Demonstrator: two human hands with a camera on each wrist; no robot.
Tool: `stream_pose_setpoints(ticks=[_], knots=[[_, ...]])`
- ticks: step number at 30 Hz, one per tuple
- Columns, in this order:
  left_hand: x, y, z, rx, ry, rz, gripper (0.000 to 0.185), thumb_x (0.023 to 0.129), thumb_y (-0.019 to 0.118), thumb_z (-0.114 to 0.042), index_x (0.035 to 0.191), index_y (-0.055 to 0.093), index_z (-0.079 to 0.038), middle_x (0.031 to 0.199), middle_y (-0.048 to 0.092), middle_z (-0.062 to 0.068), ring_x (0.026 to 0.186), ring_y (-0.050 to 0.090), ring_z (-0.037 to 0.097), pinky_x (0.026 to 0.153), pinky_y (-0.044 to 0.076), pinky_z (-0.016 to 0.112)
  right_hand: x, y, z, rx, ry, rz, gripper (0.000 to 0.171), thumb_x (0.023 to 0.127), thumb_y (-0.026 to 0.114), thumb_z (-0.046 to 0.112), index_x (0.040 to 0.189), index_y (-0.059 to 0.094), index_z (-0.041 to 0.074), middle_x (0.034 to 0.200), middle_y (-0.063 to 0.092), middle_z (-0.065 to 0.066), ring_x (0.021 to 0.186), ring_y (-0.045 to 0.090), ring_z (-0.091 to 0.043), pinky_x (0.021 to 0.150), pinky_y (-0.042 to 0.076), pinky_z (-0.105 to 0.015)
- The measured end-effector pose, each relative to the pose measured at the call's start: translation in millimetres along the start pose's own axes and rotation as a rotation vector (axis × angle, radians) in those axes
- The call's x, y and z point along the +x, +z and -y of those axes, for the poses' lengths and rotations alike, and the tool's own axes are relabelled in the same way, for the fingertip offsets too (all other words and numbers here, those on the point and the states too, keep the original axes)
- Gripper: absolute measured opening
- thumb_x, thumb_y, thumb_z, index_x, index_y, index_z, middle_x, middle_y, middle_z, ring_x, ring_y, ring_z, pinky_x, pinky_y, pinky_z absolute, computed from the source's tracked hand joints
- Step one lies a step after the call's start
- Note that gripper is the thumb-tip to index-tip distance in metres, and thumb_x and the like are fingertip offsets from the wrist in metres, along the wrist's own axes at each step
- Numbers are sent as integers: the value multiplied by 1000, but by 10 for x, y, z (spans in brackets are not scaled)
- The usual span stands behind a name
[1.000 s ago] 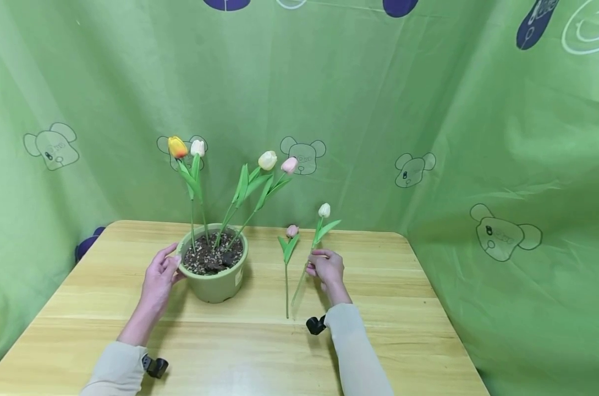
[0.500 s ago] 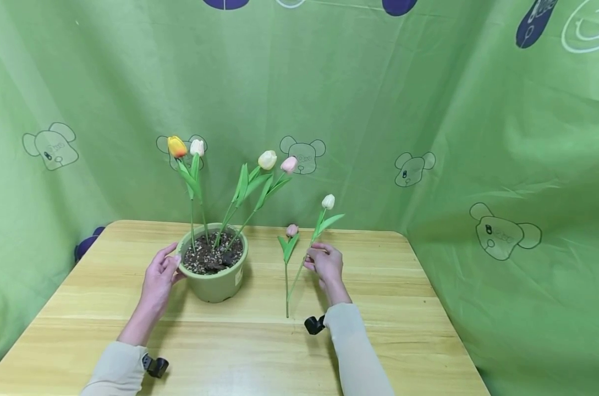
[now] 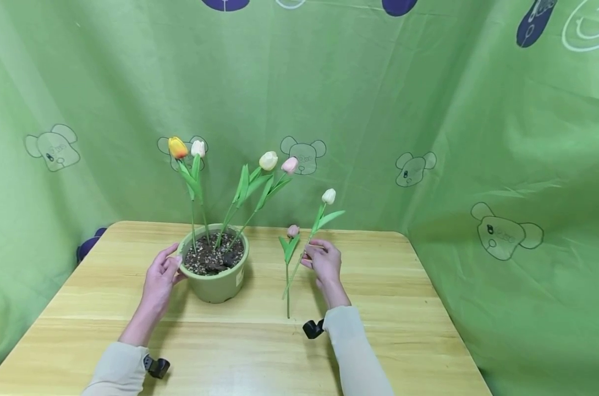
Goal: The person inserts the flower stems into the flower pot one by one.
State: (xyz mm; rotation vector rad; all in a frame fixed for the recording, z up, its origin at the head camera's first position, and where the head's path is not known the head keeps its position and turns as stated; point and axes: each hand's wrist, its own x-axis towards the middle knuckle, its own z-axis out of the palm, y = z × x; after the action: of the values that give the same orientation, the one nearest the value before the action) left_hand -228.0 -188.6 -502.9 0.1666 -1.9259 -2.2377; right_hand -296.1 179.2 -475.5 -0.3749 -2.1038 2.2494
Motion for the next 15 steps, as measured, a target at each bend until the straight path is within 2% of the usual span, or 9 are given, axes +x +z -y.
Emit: stream_pose_setpoints(ticks=[2, 5, 9, 15], knots=[[-7, 11, 16, 6, -11, 4, 48, 109, 50, -13, 156, 41, -7, 94, 62, -4, 90, 67, 8, 89, 63, 24, -28, -30, -5, 4, -2, -7, 33, 99, 66, 3, 131, 60, -2, 115, 67, -16, 89, 68, -18, 90, 65, -34], [-24, 23, 21, 6, -20, 9, 48, 109, 50, -13, 156, 40, -8, 95, 62, -4, 90, 66, 8, 89, 62, 24, -57, -60, 3, 14, -10, -17, 36, 99, 66, 3, 133, 59, -1, 114, 69, -14, 89, 69, -17, 90, 65, -33], [-20, 26, 21, 6, -13, 5, 48, 109, 50, -13, 156, 41, -8, 95, 63, -4, 89, 66, 8, 88, 63, 24, -85, -52, 15, 34, -33, -26, 37, 99, 66, 3, 134, 57, -2, 113, 68, -12, 92, 69, -18, 85, 66, -28], [3, 4, 10, 23, 2, -7, 47, 109, 50, -13, 155, 42, -8, 95, 63, -2, 88, 66, 9, 87, 63, 24, -106, -10, 25, 61, -51, -31, 37, 99, 66, 4, 135, 57, -1, 111, 67, -9, 94, 68, -18, 86, 65, -29]])
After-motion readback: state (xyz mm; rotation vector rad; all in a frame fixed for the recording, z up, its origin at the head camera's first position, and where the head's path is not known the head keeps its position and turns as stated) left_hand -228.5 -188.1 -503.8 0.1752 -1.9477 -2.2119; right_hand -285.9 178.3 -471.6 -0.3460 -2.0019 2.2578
